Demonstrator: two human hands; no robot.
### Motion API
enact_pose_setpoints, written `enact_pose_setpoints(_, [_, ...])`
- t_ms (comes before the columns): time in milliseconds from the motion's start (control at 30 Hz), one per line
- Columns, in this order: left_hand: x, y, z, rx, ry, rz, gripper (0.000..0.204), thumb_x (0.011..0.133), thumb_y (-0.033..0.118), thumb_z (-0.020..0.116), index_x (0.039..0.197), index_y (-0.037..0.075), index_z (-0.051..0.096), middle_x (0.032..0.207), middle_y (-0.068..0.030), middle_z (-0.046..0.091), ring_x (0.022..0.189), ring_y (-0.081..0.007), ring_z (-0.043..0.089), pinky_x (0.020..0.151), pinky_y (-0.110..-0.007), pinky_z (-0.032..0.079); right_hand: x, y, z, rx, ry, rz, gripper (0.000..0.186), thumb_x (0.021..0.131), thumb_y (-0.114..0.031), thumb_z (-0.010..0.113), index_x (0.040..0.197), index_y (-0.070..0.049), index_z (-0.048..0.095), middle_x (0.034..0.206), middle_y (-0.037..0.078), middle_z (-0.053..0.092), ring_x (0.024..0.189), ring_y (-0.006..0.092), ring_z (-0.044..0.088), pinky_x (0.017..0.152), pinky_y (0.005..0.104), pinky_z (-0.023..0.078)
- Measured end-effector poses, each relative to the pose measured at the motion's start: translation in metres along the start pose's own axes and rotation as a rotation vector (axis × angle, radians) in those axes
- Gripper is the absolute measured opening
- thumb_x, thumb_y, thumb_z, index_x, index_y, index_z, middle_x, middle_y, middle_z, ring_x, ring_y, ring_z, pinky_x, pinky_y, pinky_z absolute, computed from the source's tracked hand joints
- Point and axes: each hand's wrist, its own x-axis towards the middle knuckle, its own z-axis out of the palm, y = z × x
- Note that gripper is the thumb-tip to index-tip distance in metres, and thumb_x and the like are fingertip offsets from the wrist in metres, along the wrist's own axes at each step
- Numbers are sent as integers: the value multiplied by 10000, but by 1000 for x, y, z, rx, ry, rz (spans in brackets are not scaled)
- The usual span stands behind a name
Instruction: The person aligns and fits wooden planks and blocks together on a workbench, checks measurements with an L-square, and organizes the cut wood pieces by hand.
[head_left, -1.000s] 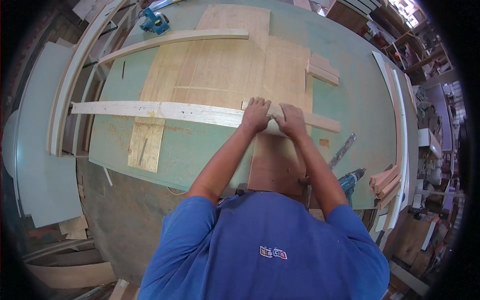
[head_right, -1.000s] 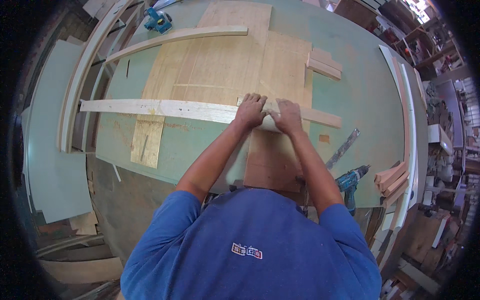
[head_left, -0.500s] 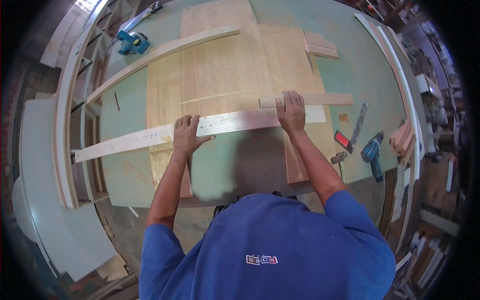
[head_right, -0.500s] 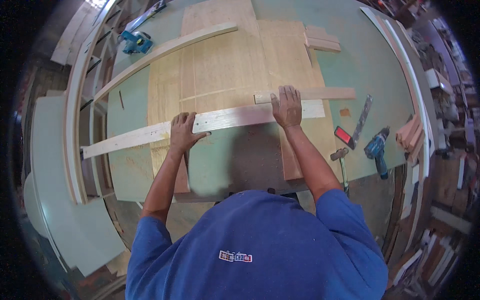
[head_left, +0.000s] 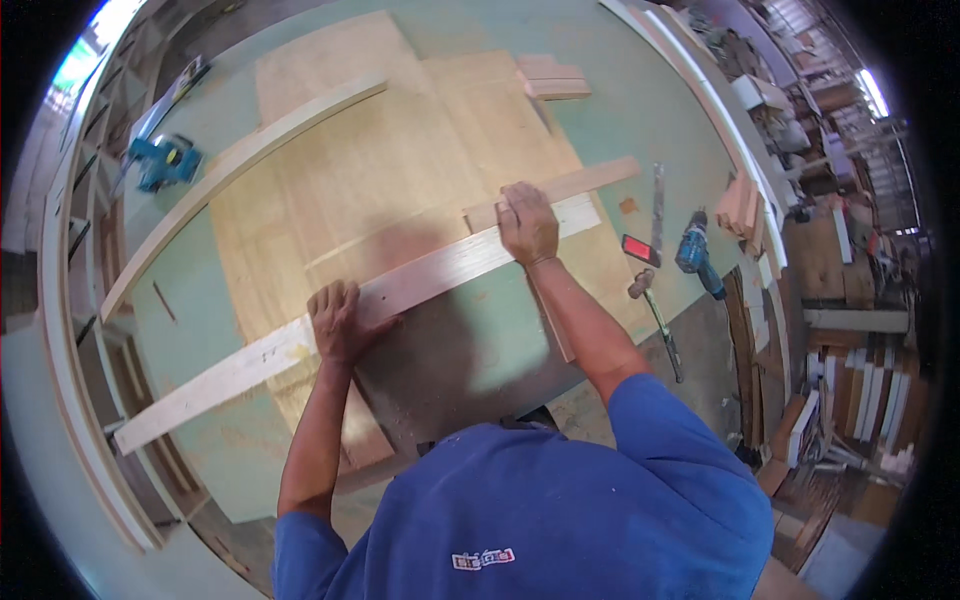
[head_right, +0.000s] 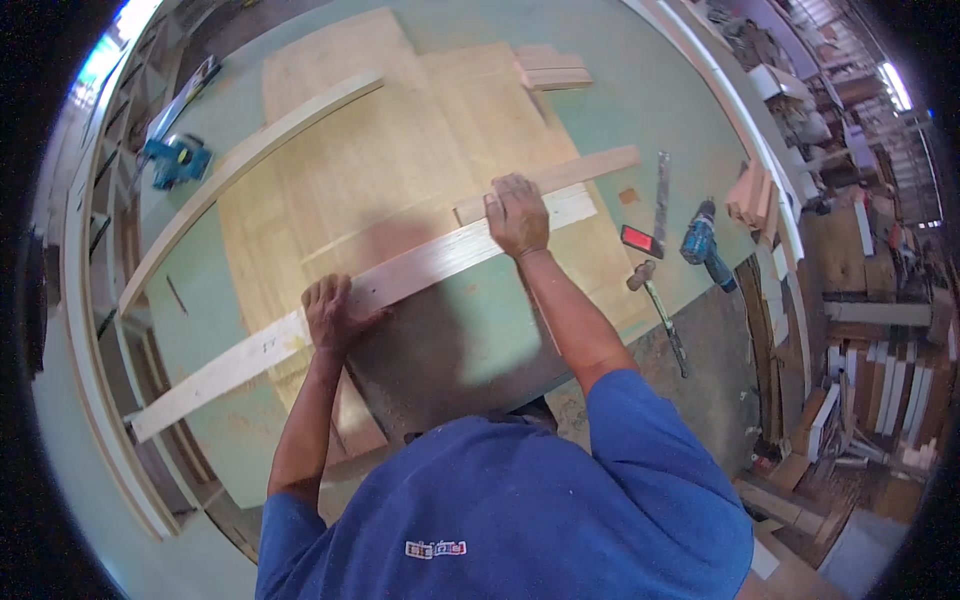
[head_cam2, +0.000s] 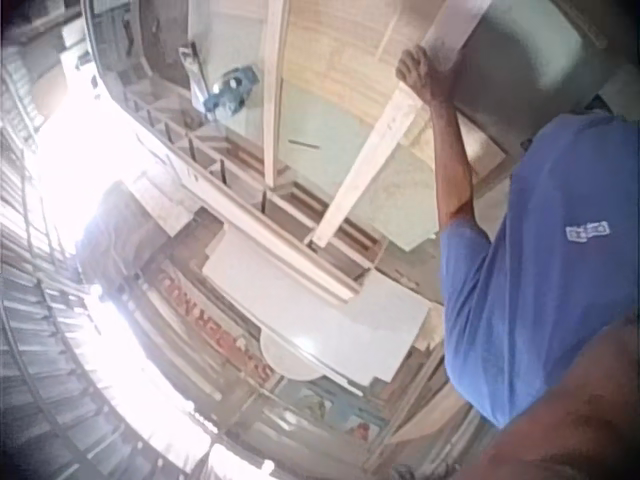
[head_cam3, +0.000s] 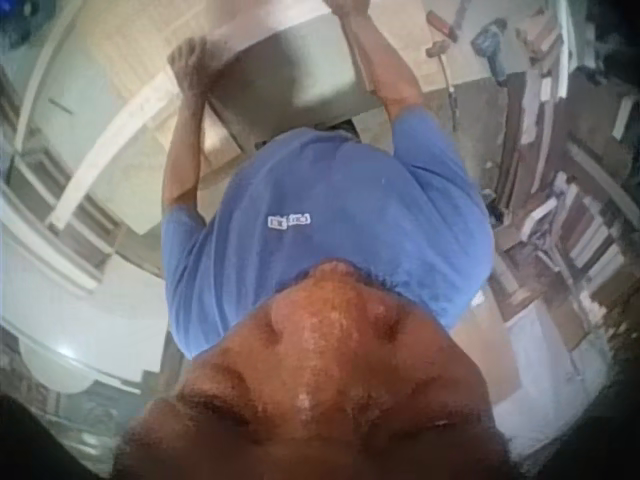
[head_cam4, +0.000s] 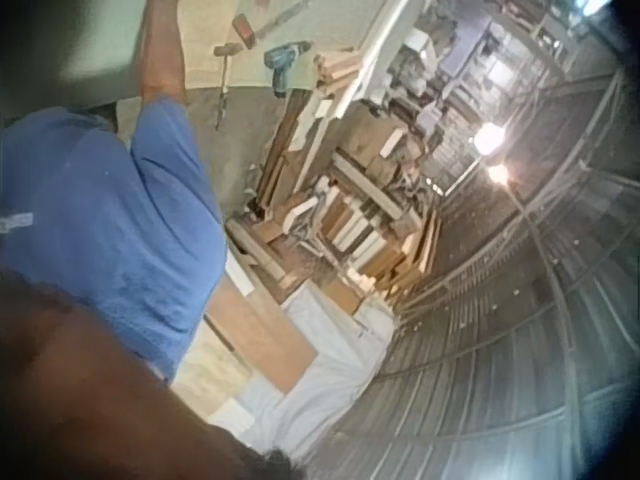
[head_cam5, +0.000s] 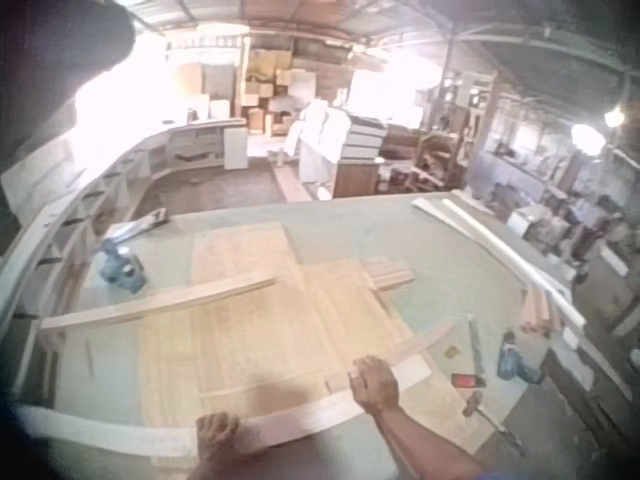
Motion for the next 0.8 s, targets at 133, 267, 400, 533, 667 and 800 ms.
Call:
enact_pose_setpoints(133, [17,-6,10,-2,-22,-29,834,666,747,845,1105,63,660,1089,-138,634,1074,-367,610,969,-496,466,13,7,7,-12,-38,23,404,1003,-299,624,1218,20,748,1288,238,727,1297,437,638,1164,530,438])
enact_pose_setpoints(267, [35,-19,20,-9,5,-10,789,661,717,876,1057,71,654,1070,-115,632,1036,-361,603,945,-502,471,30,15,23,14,-39,32,420,1001,-309,620,1229,19,749,1309,239,723,1321,436,629,1173,522,435])
enact_pose_setpoints(400, [60,-31,22,2,10,-4,786,663,738,866,1030,77,651,1048,-107,623,1019,-344,600,928,-491,471,53,18,38,26,-46,44,417,998,-312,620,1227,14,744,1297,227,725,1308,435,633,1167,521,440])
enact_pose_setpoints(533, [73,-45,27,35,-14,-12,787,651,725,879,1043,79,659,1060,-105,626,1026,-337,602,929,-490,475,70,16,48,41,-53,47,422,997,-321,618,1228,11,738,1288,220,724,1293,437,636,1166,521,443])
enact_pose_setpoints(667, [77,-52,32,19,-8,-8,795,660,731,862,1060,76,654,1075,-119,618,1068,-354,591,956,-490,459,77,18,54,34,-56,52,430,998,-331,612,1223,12,742,1286,223,726,1290,439,637,1170,522,441])
enact_pose_setpoints(800, [84,-55,34,11,-12,-18,828,646,744,864,1094,77,665,1116,-125,634,1086,-358,597,972,-496,461,83,22,58,46,-54,55,434,1000,-337,608,1214,14,748,1282,226,728,1291,439,638,1171,525,442])
